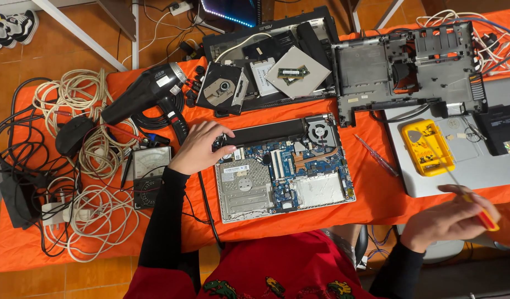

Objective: The recorder is repairing an open laptop, manipulating internal components and using a screwdriver.

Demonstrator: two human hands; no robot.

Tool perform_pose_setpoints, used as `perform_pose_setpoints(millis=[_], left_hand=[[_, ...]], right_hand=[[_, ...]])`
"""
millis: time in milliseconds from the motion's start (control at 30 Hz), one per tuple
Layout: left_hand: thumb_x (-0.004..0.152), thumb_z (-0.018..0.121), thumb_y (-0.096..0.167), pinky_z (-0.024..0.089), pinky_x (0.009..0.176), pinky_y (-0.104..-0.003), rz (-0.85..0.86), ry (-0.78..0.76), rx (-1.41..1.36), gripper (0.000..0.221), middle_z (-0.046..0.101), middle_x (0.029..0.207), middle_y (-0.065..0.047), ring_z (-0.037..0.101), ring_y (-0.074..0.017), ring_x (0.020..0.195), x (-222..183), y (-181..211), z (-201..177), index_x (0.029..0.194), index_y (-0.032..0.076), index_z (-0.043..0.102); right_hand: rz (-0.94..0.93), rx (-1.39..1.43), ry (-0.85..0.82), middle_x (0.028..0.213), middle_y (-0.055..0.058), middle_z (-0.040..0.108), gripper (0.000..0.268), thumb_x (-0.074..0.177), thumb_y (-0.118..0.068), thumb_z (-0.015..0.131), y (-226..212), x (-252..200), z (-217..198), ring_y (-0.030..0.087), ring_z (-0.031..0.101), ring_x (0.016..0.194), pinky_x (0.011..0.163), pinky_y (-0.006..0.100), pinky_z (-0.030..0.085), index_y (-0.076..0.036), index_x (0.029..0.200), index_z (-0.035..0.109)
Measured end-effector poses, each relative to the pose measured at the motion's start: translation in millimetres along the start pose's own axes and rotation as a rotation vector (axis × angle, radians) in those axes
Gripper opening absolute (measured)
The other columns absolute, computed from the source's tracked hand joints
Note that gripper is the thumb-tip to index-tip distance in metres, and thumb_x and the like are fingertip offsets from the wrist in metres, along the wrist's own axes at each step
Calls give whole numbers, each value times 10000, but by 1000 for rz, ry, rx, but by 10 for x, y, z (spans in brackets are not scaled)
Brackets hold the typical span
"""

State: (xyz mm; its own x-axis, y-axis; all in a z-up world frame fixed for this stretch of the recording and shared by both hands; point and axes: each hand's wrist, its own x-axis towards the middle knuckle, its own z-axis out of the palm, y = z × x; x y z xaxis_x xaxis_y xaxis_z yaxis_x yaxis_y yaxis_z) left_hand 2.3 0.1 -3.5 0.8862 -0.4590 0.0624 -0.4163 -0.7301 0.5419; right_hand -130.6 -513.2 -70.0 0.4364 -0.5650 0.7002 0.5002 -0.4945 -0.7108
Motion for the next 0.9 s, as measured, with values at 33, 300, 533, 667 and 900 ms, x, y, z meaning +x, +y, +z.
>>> perform_pose_setpoints(millis=[33, 300, 533, 667, 900], left_hand=[[904, 727, 436, 376, 1029, -411, -6, 2, -1, 340, 619, 1099, -19, 557, -237, 1125, -6, 8, -5, 1115, 176, 670], [906, 736, 442, 376, 1018, -409, -18, -7, 15, 343, 612, 1065, -29, 555, -243, 1097, -14, 16, -17, 1111, 173, 681], [897, 752, 359, 388, 983, -423, 81, 50, 48, 329, 649, 1079, -53, 572, -292, 1127, 24, 94, -46, 1139, 146, 686], [889, 755, 357, 379, 995, -430, 114, -8, 47, 339, 641, 1108, -68, 572, -288, 1119, 54, 112, -11, 1143, 142, 694], [891, 755, 352, 377, 1009, -418, 48, 13, 61, 341, 644, 1110, -36, 567, -266, 1095, 40, 139, -44, 1139, 126, 695]], right_hand=[[-5, -4, 21, 1002, 138, 558, 326, 1282, -335, 443, 26, 22, -60, 212, 600, 821, 768, 322, 532, -13, 1231, 437], [-46, -194, 54, 1067, 160, 544, 317, 1248, -282, 389, 11, 60, -350, 226, 576, 869, 752, 323, 479, 32, 1236, 433], [-67, -149, 73, 991, 148, 595, 358, 1251, -364, 512, -62, 139, -367, 251, 638, 825, 752, 319, 535, -21, 1173, 446], [-52, -226, 120, 1011, 157, 612, 339, 1238, -344, 517, -164, 143, -402, 226, 590, 796, 741, 307, 489, -21, 1165, 448], [-6, -165, 62, 1038, 132, 562, 293, 1219, -315, 513, -145, 150, -338, 215, 641, 838, 795, 320, 550, -31, 1210, 442]])
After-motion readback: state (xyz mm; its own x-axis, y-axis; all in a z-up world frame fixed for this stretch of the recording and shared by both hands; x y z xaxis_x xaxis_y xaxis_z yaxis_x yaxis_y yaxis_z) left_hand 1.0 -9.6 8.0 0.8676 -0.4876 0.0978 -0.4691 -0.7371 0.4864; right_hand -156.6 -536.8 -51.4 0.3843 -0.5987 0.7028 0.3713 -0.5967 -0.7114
